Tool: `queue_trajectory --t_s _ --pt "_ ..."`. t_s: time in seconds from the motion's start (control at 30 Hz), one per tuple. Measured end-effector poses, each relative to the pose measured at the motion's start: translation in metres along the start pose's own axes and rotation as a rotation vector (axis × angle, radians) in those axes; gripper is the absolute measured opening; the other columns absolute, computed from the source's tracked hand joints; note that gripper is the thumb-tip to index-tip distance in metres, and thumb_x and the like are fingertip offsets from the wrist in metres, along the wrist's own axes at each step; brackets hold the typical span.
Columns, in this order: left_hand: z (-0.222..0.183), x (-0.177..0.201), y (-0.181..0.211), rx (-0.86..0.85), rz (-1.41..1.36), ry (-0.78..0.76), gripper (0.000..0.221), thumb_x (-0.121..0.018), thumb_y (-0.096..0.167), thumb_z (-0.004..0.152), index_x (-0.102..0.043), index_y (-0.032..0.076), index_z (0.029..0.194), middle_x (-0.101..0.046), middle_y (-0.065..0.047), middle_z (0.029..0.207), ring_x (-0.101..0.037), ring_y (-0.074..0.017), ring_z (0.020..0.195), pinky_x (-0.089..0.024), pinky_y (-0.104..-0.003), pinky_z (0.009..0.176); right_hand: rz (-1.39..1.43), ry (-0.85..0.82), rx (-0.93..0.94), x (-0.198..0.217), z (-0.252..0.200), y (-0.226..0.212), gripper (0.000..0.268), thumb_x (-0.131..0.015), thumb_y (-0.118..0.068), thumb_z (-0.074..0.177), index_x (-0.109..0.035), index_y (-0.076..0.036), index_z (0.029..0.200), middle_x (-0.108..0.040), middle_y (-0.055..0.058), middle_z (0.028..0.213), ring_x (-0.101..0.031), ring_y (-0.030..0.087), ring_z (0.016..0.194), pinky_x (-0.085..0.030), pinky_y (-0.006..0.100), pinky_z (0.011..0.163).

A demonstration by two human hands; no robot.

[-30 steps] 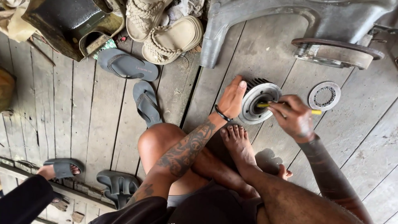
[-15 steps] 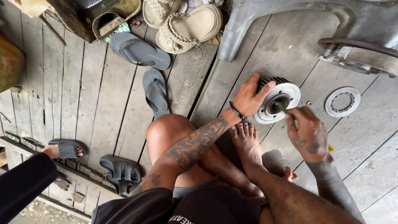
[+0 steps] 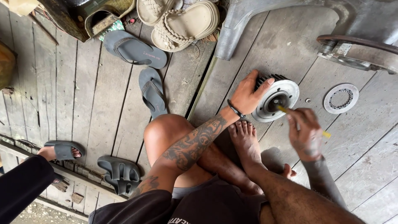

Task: Cleaning and marking a motorcycle clutch component while sitting on a wooden floor.

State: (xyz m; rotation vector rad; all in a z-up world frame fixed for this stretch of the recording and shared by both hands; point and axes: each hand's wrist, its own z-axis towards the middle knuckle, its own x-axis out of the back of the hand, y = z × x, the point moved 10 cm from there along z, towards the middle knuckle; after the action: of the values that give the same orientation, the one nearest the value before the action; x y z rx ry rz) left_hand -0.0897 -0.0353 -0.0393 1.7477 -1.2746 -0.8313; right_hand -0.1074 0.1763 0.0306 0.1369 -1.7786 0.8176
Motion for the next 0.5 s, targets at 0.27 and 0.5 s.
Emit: queue_trajectory --t_s 0.27,0.5 --pt "-0.001 0.006 0.018 -0.031 0.025 -0.012 0.049 -0.053 0.049 0.100 -0.059 0.001 0.108 -0.066 -0.032 0.100 -0.064 -0.0539 0.105 -0.050 -0.059 0.089 0.138 0.067 -0.035 0.005 -0.002 -0.037 0.009 -0.071 -0.007 0.099 -0.075 -0.007 0.107 -0.063 0.010 0.091 -0.067 0.035 0.083 -0.053 0.042 0.075" --pt "0.001 0.006 0.011 -0.106 0.026 0.017 0.054 -0.059 0.050 0.100 -0.058 -0.004 0.108 -0.065 -0.035 0.100 -0.064 -0.0527 0.105 -0.050 -0.058 0.086 0.195 0.198 -0.106 0.025 -0.008 0.019 0.006 -0.071 -0.004 0.100 -0.073 -0.003 0.106 -0.063 0.013 0.088 -0.064 0.034 0.076 -0.049 0.040 0.067"
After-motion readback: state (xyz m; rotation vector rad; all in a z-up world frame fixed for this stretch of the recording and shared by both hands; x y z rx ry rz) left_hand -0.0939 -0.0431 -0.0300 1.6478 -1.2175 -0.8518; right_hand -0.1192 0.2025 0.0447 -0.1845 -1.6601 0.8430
